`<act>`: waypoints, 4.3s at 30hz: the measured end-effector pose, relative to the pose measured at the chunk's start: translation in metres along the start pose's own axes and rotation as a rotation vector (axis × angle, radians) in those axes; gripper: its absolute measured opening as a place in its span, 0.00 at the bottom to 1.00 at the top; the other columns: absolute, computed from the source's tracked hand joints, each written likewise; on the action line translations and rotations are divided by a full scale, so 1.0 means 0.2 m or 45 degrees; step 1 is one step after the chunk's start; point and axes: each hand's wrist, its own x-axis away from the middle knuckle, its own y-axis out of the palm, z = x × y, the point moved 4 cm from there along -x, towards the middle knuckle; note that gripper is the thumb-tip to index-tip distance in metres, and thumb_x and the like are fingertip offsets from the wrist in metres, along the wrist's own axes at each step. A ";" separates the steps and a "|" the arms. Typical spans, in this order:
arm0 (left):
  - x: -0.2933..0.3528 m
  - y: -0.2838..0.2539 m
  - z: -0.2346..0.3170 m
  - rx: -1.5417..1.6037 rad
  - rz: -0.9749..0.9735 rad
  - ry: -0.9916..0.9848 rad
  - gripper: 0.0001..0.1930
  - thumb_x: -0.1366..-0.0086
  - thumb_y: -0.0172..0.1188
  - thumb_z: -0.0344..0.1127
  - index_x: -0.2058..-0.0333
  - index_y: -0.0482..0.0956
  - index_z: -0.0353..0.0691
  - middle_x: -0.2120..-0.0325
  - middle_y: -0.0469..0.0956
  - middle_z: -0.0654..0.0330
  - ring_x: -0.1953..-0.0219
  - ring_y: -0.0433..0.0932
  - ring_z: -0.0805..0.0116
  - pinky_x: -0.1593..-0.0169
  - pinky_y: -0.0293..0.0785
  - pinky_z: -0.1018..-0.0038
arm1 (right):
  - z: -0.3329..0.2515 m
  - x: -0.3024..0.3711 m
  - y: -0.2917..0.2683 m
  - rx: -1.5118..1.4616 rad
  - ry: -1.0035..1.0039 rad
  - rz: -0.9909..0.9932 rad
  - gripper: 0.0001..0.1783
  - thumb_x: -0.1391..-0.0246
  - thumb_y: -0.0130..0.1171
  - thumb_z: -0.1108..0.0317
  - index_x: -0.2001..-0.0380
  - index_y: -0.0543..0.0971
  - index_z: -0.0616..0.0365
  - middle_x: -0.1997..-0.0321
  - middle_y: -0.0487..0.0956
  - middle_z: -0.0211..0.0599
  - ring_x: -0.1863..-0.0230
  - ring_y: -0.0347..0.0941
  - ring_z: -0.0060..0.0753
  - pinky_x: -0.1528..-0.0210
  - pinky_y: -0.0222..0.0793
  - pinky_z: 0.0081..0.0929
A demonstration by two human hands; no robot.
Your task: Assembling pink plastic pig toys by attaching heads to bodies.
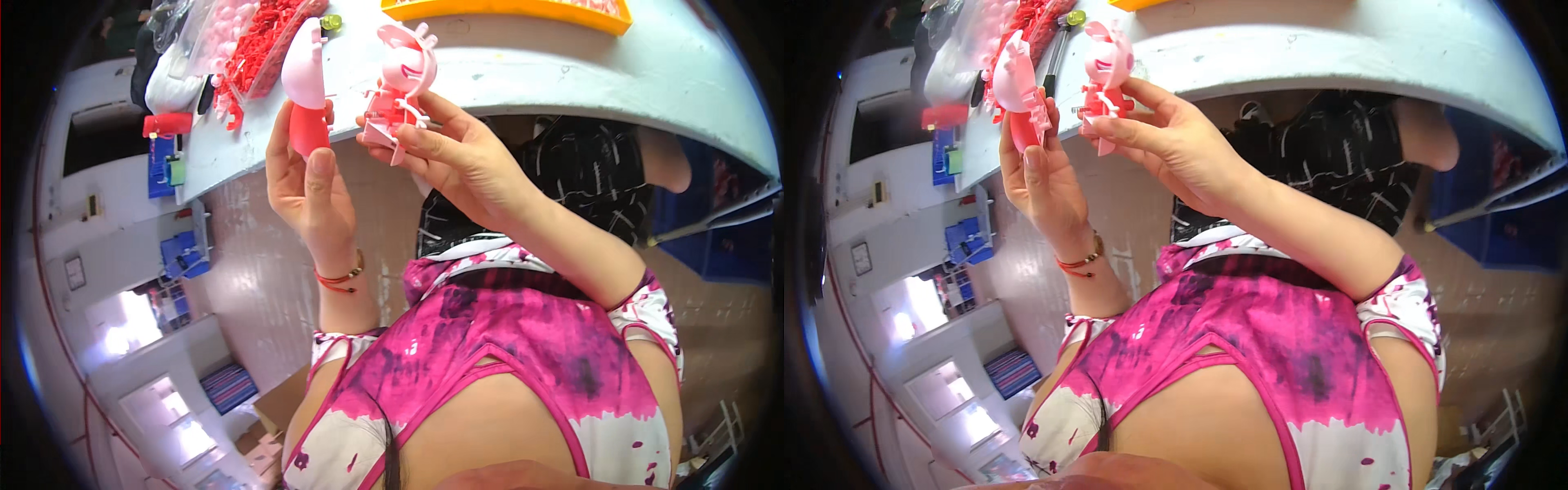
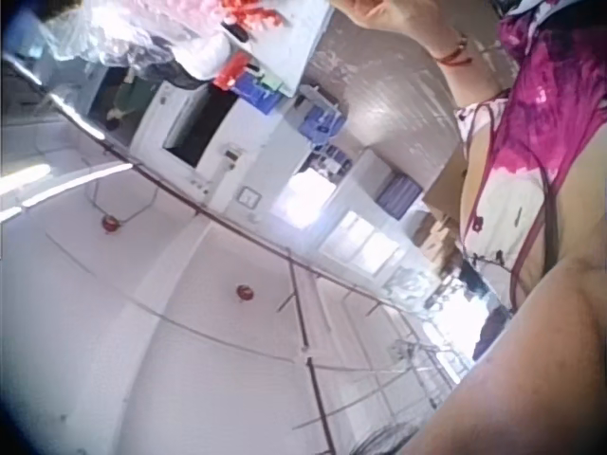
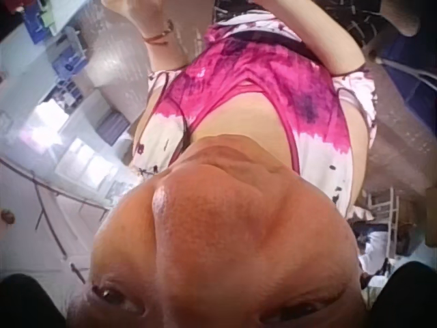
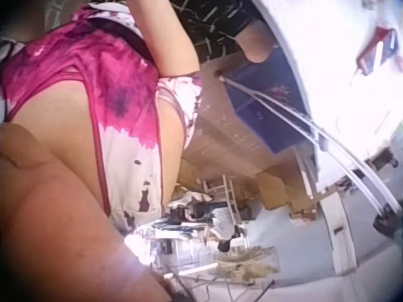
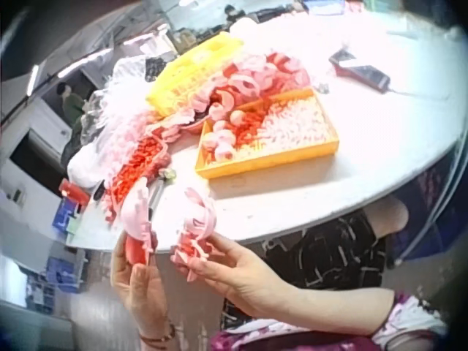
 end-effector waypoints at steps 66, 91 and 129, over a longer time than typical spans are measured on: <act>0.10 0.09 0.06 -0.191 0.040 0.004 0.25 0.37 0.59 0.37 0.46 0.66 0.29 0.48 0.70 0.46 0.47 0.72 0.60 0.44 0.68 0.66 | 0.01 0.05 0.08 0.541 -0.427 0.122 0.30 0.53 0.66 0.77 0.46 0.67 0.61 0.55 0.77 0.37 0.54 0.74 0.24 0.48 0.70 0.23; 0.08 0.09 0.08 -0.187 0.047 -0.052 0.27 0.37 0.60 0.40 0.46 0.66 0.27 0.52 0.73 0.45 0.49 0.73 0.60 0.45 0.69 0.66 | -0.06 0.05 0.10 0.507 -0.258 -0.036 0.30 0.50 0.64 0.69 0.46 0.68 0.69 0.55 0.78 0.42 0.53 0.74 0.27 0.47 0.68 0.24; 0.04 0.18 0.20 -0.452 -0.065 0.026 0.21 0.36 0.57 0.36 0.49 0.69 0.26 0.55 0.75 0.47 0.54 0.77 0.60 0.47 0.74 0.67 | -0.08 0.06 0.12 0.456 -0.291 -0.053 0.31 0.49 0.64 0.69 0.44 0.67 0.68 0.53 0.78 0.43 0.52 0.74 0.28 0.47 0.69 0.24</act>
